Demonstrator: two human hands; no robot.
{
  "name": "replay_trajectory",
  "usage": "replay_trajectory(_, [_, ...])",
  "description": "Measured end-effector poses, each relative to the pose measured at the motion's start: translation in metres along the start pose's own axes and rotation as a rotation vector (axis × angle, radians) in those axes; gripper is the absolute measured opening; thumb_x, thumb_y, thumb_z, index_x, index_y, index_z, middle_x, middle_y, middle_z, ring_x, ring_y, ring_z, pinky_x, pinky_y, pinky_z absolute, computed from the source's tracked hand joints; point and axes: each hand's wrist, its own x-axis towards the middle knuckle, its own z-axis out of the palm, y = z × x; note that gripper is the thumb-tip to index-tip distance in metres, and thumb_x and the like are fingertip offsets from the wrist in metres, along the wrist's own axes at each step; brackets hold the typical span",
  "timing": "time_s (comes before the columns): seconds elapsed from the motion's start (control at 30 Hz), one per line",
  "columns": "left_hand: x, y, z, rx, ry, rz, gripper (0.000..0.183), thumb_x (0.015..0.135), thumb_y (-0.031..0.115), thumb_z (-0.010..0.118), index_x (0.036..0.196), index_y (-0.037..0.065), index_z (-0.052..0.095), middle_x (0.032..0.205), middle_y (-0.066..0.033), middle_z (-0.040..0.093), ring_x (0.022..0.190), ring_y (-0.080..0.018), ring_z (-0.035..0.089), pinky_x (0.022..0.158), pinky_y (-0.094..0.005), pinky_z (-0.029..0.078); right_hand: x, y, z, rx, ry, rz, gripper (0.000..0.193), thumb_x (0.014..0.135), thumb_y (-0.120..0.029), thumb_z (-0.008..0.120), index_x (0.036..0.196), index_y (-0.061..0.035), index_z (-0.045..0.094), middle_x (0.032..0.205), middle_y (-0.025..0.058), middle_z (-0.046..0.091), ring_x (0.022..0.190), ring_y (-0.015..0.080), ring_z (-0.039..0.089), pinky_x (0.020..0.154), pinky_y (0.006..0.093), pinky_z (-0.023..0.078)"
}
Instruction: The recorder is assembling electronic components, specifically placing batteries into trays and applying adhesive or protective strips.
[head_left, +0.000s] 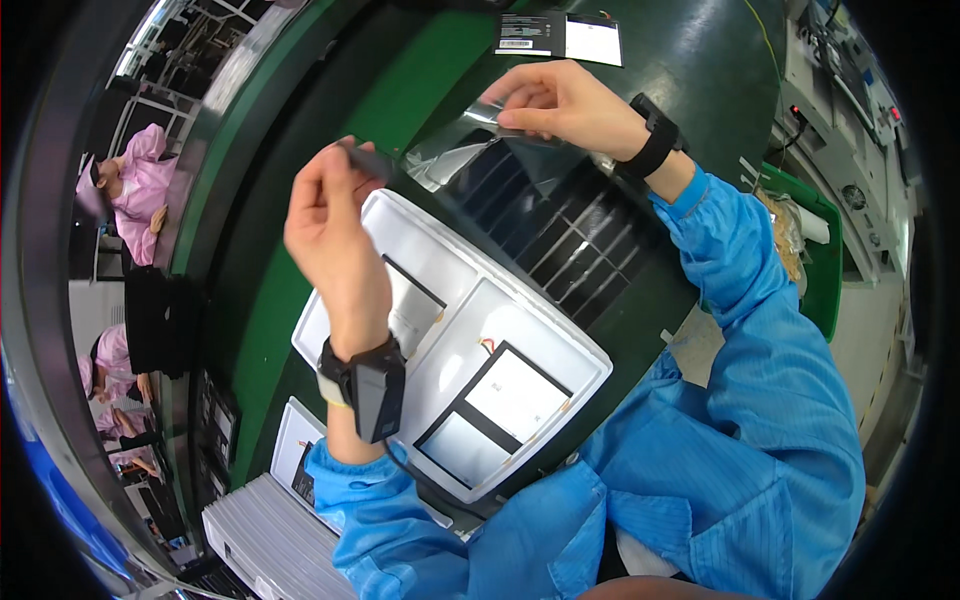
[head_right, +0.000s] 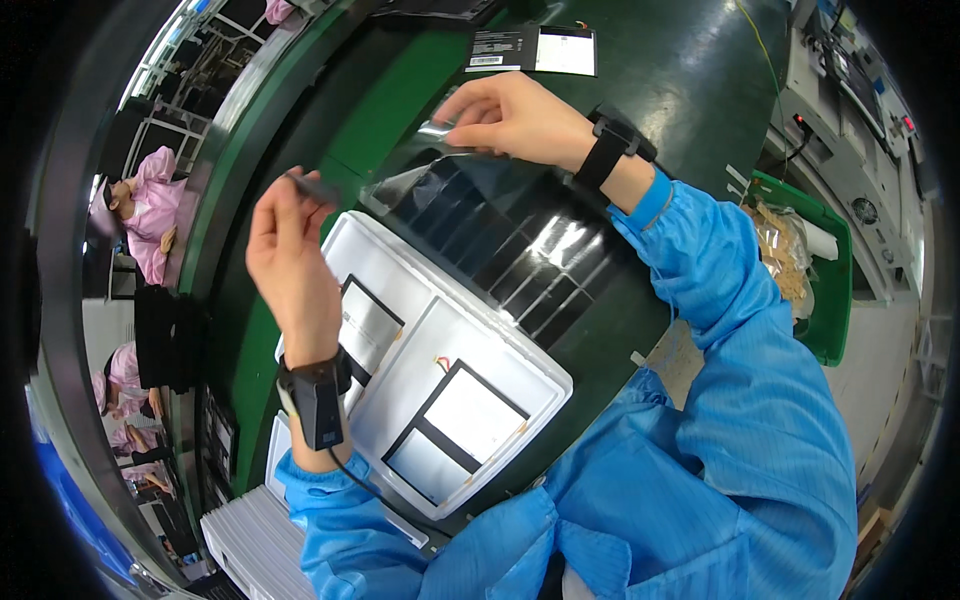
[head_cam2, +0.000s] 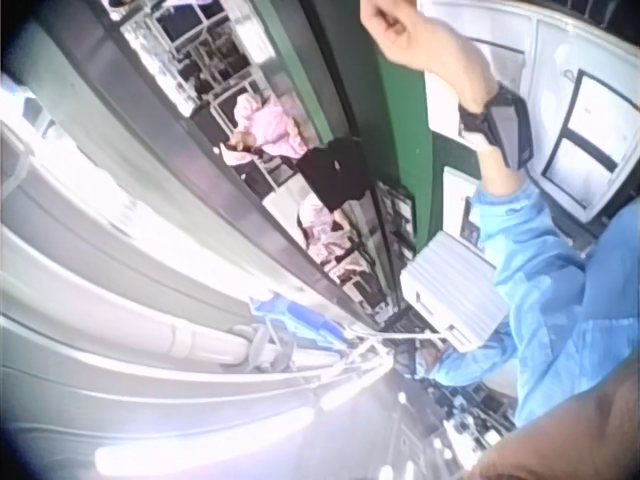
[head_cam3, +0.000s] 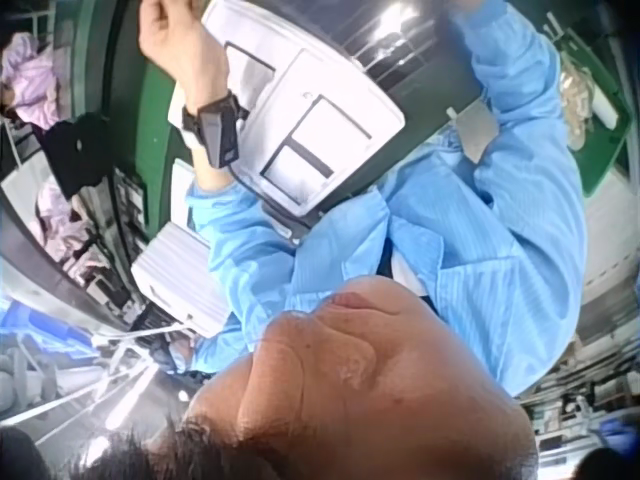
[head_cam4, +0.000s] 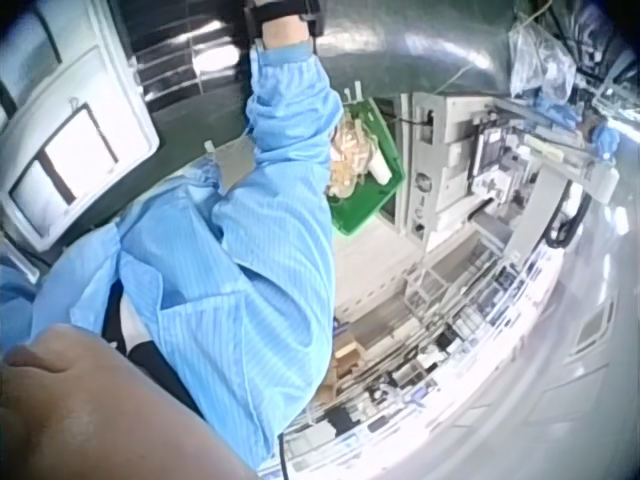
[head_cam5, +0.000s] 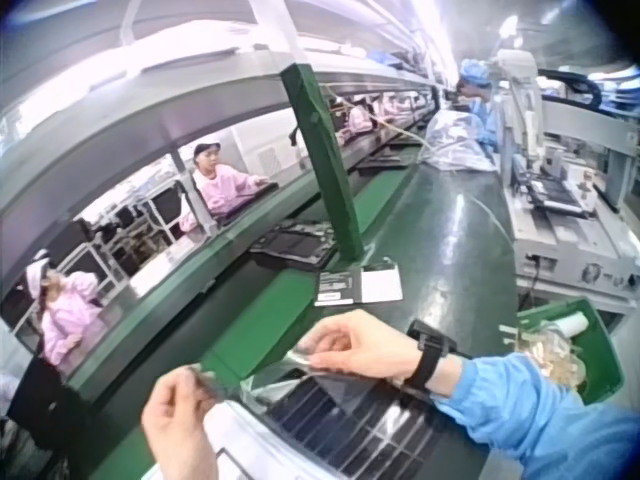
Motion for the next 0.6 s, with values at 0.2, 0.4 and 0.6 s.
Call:
replay_trajectory(0.2, [-0.036, 0.035, -0.051, 0.493, -0.432, 0.445, 0.093, 0.069, 0.043, 0.085, 0.142, -0.003, 0.049, 0.125, -0.0195, 0.07, 0.116, -0.0313, 0.069, 0.098, -0.0392, 0.055, 0.007, 0.019, 0.01, -0.905, 0.586, -0.603, 0.052, 0.084, -0.019, 0.082, 0.129, -0.0033, 0.062, 0.107, 0.012, 0.069, 0.092, 0.0232, 0.069, 0.083, 0.0335, 0.058])
replay_trajectory(0.4, [-0.055, 0.043, -0.076, 0.744, -0.595, 0.6, 0.118, 0.056, 0.064, 0.075, 0.147, -0.004, 0.042, 0.136, -0.0225, 0.063, 0.122, -0.0346, 0.064, 0.103, -0.0435, 0.051, -0.024, -0.081, 0.099, 0.137, -0.449, -0.024, 0.059, 0.092, -0.03, 0.077, 0.132, 0.0086, 0.056, 0.099, 0.0113, 0.075, 0.09, 0.0157, 0.07, 0.084, 0.029, 0.053])
replay_trajectory(0.6, [-0.079, 0.049, -0.115, 0.927, -0.497, 0.577, 0.095, 0.06, 0.046, 0.087, 0.137, 0.001, 0.055, 0.132, -0.0153, 0.067, 0.115, -0.0335, 0.065, 0.098, -0.0404, 0.052, -0.009, -0.085, 0.114, 0.178, -0.535, 0.218, 0.054, 0.085, -0.002, 0.075, 0.134, 0.0098, 0.054, 0.094, 0.0117, 0.075, 0.084, 0.0147, 0.073, 0.077, 0.0256, 0.057])
